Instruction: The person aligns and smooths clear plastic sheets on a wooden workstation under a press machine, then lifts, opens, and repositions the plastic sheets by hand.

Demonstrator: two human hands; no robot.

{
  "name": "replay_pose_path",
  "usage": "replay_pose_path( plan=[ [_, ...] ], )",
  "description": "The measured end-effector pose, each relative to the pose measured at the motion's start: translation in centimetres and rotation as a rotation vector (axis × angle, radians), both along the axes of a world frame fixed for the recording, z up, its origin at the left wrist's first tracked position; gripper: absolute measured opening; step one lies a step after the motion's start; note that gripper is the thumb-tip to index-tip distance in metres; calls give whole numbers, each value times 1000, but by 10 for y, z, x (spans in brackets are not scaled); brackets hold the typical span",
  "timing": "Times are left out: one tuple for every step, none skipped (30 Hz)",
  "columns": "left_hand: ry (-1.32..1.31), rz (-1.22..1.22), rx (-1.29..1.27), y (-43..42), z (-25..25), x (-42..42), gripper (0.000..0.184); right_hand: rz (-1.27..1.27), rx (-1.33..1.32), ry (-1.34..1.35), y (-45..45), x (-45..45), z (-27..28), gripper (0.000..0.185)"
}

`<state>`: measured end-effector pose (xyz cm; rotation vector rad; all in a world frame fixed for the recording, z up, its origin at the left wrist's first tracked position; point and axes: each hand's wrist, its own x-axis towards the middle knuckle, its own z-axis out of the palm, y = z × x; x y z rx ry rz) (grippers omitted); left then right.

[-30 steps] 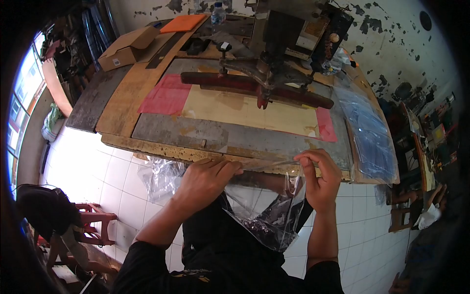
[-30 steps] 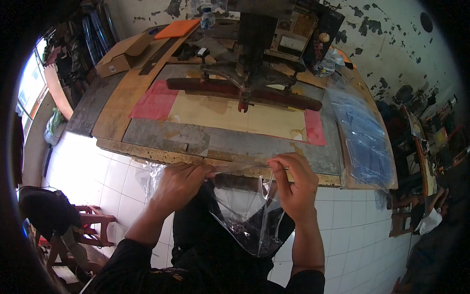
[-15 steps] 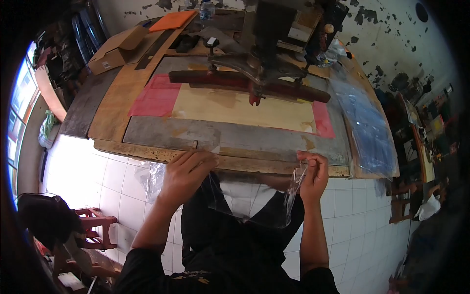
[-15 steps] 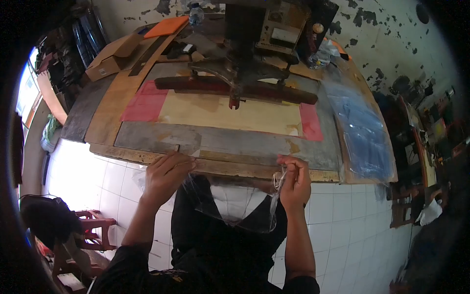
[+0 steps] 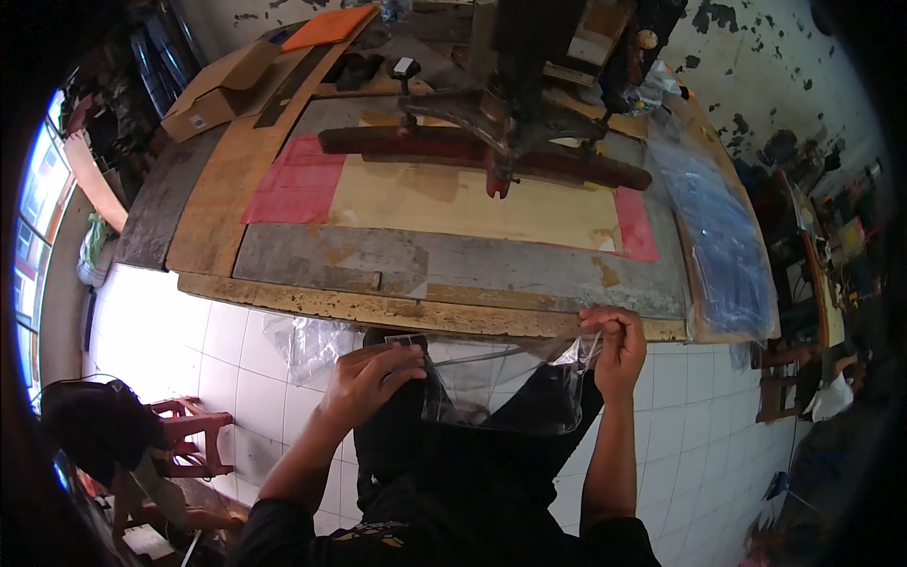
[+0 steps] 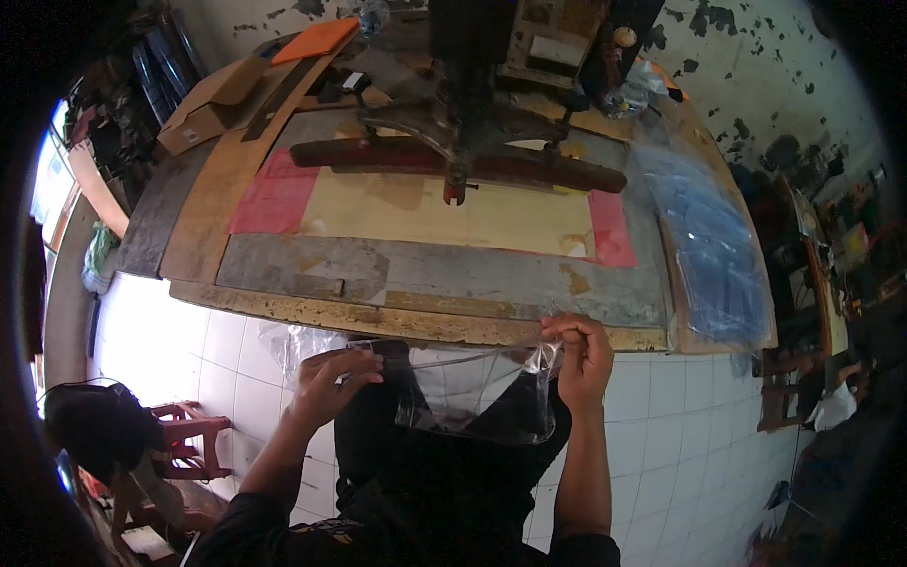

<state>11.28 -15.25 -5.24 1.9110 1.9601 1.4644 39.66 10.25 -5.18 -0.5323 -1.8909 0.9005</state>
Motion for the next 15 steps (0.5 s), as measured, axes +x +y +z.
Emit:
replay_pose_path(
  plan=[
    [48,13,6,0,-2,1,33,-34,43,-81,0,1,0,24],
    [46,10,4,-1,-7,0,33,-36,40,-83,-2,2,2,24],
    [14,48,27,-1,-12,-1,34,-81,-24,-111,-5,1,5,23],
    [-18,87,50,-2,-16,-2,35,-126,-87,-138,-8,0,7,23],
    [-19,87,49,-2,-16,-3,35,-126,-88,-140,-9,-2,8,23],
    [-52,145,87,2,-11,-3,34,-111,-145,-97,-8,-6,10,21],
    [-83,204,127,5,-8,-2,33,-97,-201,-54,-7,-9,13,19],
    [-312,229,147,10,-12,2,24,-97,-200,-54,-6,-10,16,19],
    [-310,231,148,15,-3,1,24,-116,-256,-54,-4,-10,21,20],
    [-316,213,93,22,14,-6,23,-128,-310,-52,-2,-13,26,20],
    [-321,199,37,30,31,-14,23,-115,-310,-50,0,-16,31,20],
    [-332,194,16,40,45,-20,24,-183,-286,-21,4,-19,36,21],
    [-342,191,-3,50,58,-27,26,-249,-262,9,8,-23,42,22],
    [-338,209,-1,61,68,-31,26,-255,-204,62,13,-26,49,25],
    [-393,146,69,73,77,-34,30,-238,-202,67,20,-30,53,25]
  ],
)
